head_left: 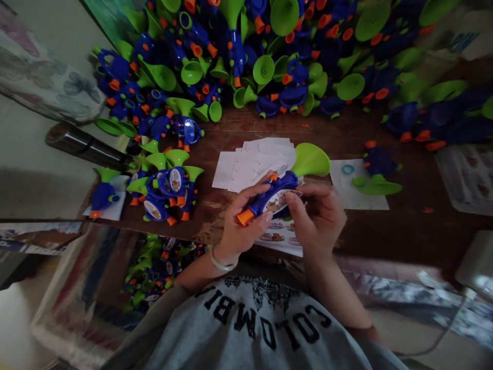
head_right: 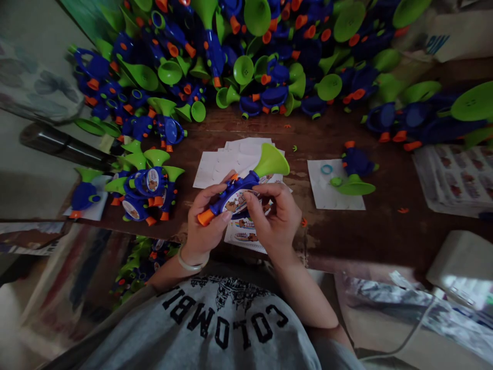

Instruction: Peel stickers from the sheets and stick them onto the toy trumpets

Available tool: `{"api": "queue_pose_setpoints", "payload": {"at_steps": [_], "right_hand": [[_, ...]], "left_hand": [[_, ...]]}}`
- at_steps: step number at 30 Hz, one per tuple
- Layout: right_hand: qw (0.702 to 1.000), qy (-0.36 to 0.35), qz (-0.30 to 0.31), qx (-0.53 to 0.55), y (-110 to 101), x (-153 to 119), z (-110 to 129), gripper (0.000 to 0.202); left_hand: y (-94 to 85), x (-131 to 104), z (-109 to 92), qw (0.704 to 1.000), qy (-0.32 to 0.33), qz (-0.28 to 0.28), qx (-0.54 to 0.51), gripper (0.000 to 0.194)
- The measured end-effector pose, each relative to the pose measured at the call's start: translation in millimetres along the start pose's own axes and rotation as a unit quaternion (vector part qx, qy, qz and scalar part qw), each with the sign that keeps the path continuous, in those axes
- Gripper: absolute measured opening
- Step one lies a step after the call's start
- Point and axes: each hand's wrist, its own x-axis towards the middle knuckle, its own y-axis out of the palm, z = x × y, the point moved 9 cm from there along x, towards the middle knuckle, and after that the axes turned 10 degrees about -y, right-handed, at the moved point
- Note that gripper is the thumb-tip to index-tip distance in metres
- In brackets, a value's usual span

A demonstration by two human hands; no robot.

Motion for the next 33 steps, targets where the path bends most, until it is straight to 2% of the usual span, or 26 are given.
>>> {"api": "queue_pose_setpoints", "payload": {"at_steps": [3,6,7,10,12,14,16,17,18,20,23,25,27,29,30,32,33], "right_hand": [[0.999,-0.008,0.012,-0.028,0,-1,-1,0.012],[0.994,-0.047,0.030,-0.098,-1,2,5,0.017],[0.990,-0.060,0.025,-0.126,-3,3,8,0.029],[0.980,-0.080,0.000,-0.180,-10,10,9,0.089],[0.977,-0.106,0.043,-0.180,-4,15,3,0.109],[0.967,-0.130,0.091,-0.200,-1,20,-12,0.109],[0.953,-0.112,0.095,-0.263,-10,27,-37,0.100],[0.947,-0.081,0.115,-0.289,-14,29,-53,0.092],[0.937,-0.049,0.162,-0.305,-12,29,-69,0.087],[0.901,0.010,0.270,-0.339,-6,22,-97,0.082],[0.841,0.045,0.377,-0.387,6,8,-114,0.087],[0.819,0.050,0.405,-0.404,12,1,-117,0.090],[0.809,0.056,0.414,-0.414,16,-3,-120,0.090],[0.807,0.061,0.407,-0.424,15,-3,-124,0.087],[0.811,0.062,0.396,-0.426,12,-2,-127,0.085],[0.845,0.068,0.354,-0.395,5,3,-130,0.073],[0.878,0.078,0.318,-0.349,0,6,-130,0.066]], "left_hand": [[-0.7,0,0,1.000,0.004,-0.009,0.015,0.042],[-1.1,-2,1,0.999,0.008,-0.019,0.030,0.042],[-1.2,-3,1,0.999,0.010,-0.025,0.036,0.043],[-1.3,-8,0,0.998,0.017,-0.031,0.058,0.043],[-3.0,-10,-3,0.996,0.028,-0.016,0.087,0.043],[-16.1,-13,-9,0.989,0.055,-0.022,0.137,0.044],[-43.2,-15,-19,0.966,0.104,-0.069,0.226,0.047],[-58.4,-17,-24,0.944,0.132,-0.098,0.285,0.049],[-71.6,-18,-27,0.916,0.156,-0.117,0.351,0.052],[-90.5,-19,-20,0.856,0.172,-0.112,0.475,0.056],[-108.8,-19,14,0.790,0.089,-0.043,0.606,0.058],[-114.0,-24,37,0.754,0.011,0.017,0.657,0.055],[-114.1,-31,52,0.728,-0.041,0.063,0.681,0.050],[-111.6,-36,57,0.723,-0.069,0.078,0.683,0.048],[-109.1,-38,57,0.731,-0.076,0.075,0.674,0.047],[-100.0,-40,58,0.770,-0.080,0.062,0.630,0.044],[-93.3,-40,59,0.801,-0.082,0.054,0.590,0.044]]}}
